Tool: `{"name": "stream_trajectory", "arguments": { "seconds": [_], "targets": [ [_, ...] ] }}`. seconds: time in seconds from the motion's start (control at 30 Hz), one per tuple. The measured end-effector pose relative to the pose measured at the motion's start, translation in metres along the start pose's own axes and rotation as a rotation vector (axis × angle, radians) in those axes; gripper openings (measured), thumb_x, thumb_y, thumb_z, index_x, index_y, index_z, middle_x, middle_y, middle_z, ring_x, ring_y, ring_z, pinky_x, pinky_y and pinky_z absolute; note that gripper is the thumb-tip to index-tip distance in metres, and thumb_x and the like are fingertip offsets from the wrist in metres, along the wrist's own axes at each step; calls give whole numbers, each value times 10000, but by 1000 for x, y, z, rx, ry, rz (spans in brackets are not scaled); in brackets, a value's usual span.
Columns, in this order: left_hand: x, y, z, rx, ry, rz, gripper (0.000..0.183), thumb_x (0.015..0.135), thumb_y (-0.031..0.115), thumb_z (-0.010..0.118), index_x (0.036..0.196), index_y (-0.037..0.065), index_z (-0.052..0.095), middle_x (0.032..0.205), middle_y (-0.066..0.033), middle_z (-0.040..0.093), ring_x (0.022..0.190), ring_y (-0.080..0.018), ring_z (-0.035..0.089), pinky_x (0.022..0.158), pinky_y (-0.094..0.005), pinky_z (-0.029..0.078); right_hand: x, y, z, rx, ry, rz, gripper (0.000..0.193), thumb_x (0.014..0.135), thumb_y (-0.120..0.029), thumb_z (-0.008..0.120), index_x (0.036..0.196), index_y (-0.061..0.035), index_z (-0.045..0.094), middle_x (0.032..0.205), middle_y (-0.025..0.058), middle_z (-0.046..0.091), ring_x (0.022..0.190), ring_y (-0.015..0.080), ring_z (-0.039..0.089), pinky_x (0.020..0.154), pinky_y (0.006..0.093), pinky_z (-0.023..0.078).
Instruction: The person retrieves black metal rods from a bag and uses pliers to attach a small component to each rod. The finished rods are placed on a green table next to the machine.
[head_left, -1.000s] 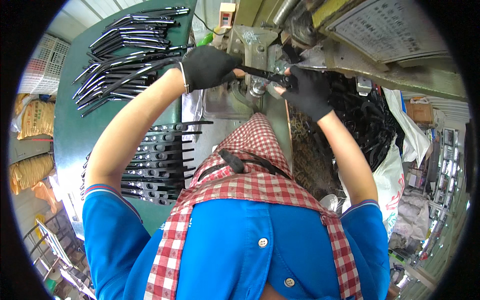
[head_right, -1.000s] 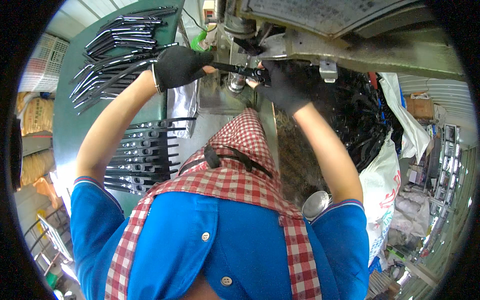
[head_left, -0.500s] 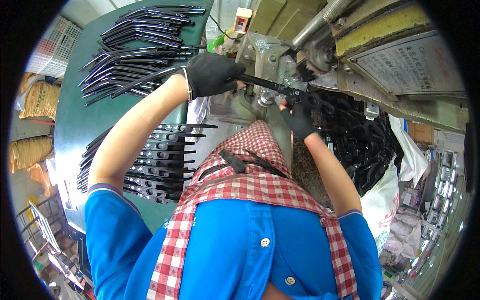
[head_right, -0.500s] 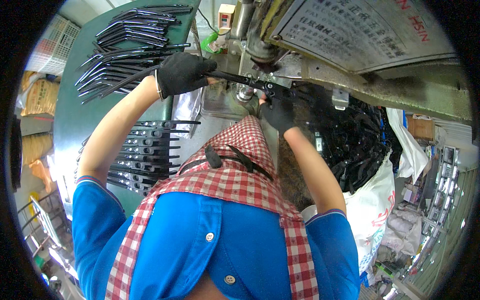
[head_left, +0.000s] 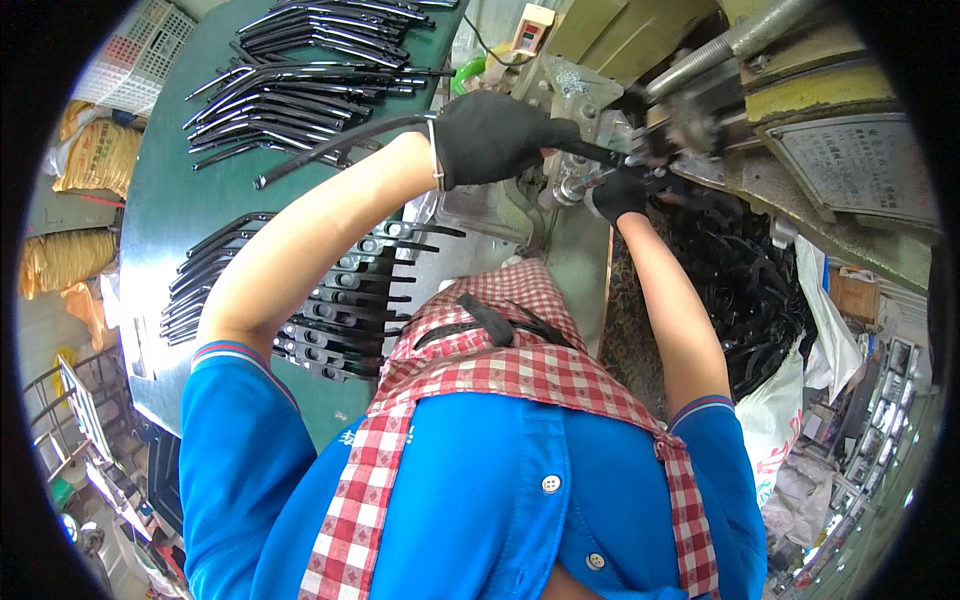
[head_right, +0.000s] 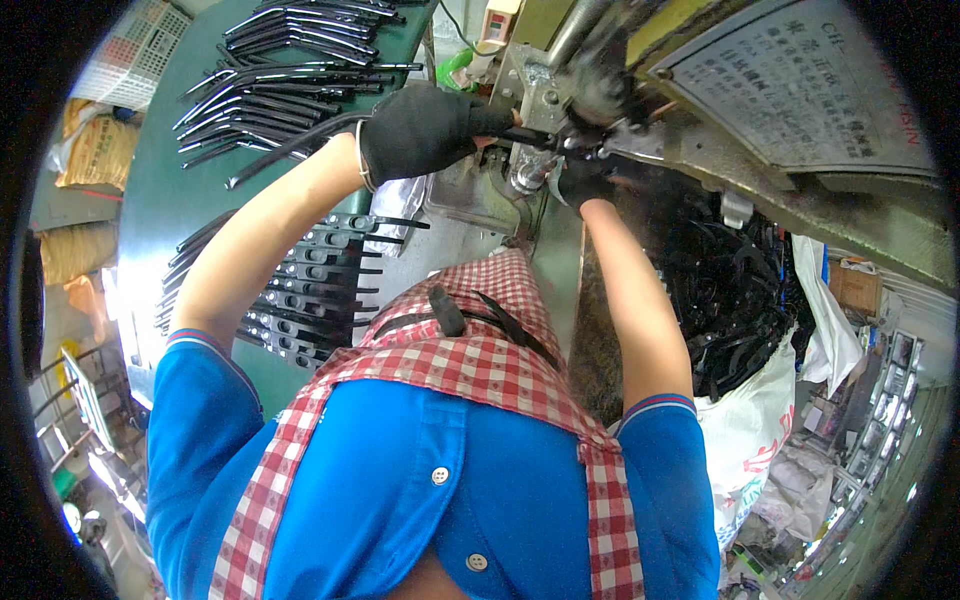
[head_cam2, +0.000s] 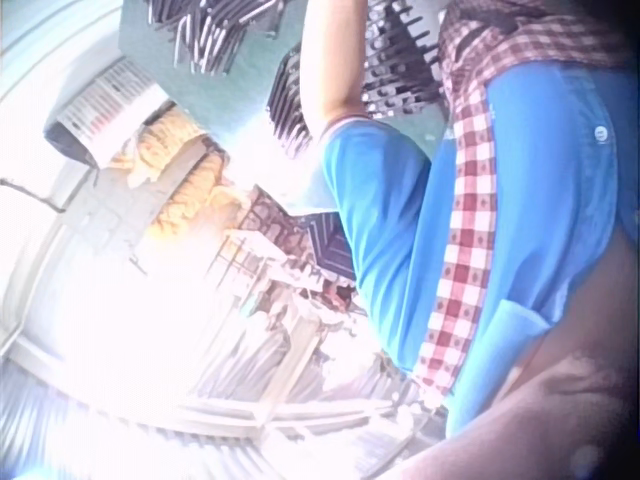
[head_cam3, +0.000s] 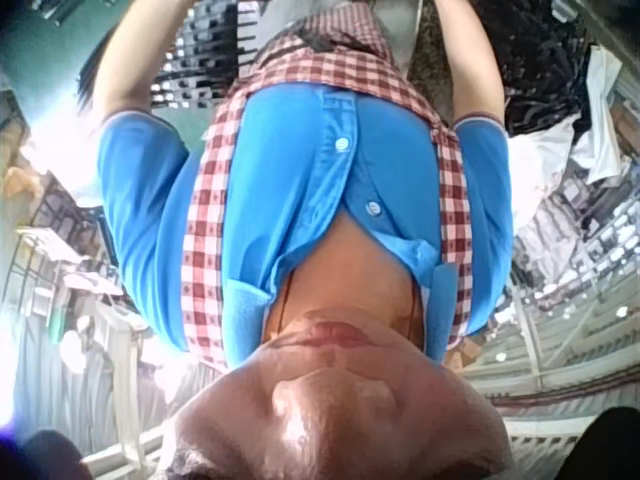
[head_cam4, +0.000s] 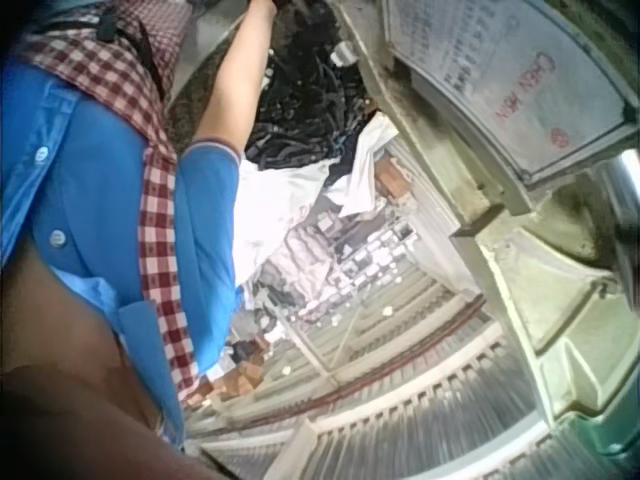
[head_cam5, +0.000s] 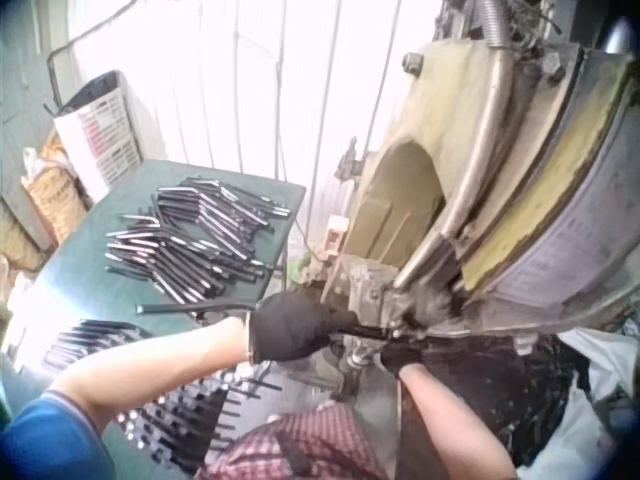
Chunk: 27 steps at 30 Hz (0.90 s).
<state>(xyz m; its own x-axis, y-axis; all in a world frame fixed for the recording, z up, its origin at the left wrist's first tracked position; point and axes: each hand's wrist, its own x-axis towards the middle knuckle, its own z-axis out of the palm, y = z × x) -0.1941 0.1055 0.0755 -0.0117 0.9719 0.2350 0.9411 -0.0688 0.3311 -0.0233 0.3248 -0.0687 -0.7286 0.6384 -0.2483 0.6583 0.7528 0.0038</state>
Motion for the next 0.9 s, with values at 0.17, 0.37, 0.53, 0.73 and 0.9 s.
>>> {"name": "stream_trajectory", "arguments": {
  "seconds": [0.17,0.37,0.53,0.73,0.9],
  "targets": [
    [-65,0,-2,-38,-84,-110,357,895,208,584,1251,186,593,837,-139,659,718,-314,656,627,-423,511,19,20,33,4,89,-224,384,790,-380,626,1036,-85,654,1028,202,655,971,375,628,830,460,496],
    [-241,-42,-5,78,-255,-465,283,789,141,614,1065,182,664,815,-118,645,758,-354,627,644,-462,475,9,28,46,430,287,17,215,829,-267,579,939,-85,612,975,193,650,917,404,615,778,475,481],
    [-342,-35,-1,98,-21,-714,264,726,41,591,964,98,688,899,-113,657,880,-329,614,749,-396,499,-5,39,30,1357,207,-241,130,923,-188,556,948,-62,576,800,31,559,722,174,563,684,345,480],
    [-381,-48,30,-73,292,-1061,172,741,77,547,864,47,664,867,-128,640,848,-311,619,742,-359,480,-67,-2,-86,2006,-225,-146,46,918,-72,584,938,-38,562,816,27,524,776,139,528,688,297,485],
    [-306,-82,20,201,317,-839,217,833,131,559,1027,92,645,1018,-114,640,956,-337,603,806,-409,486,-90,-28,-118,1583,26,-86,151,887,-117,654,982,-15,598,833,46,583,758,159,593,725,319,512]
  ]
}}
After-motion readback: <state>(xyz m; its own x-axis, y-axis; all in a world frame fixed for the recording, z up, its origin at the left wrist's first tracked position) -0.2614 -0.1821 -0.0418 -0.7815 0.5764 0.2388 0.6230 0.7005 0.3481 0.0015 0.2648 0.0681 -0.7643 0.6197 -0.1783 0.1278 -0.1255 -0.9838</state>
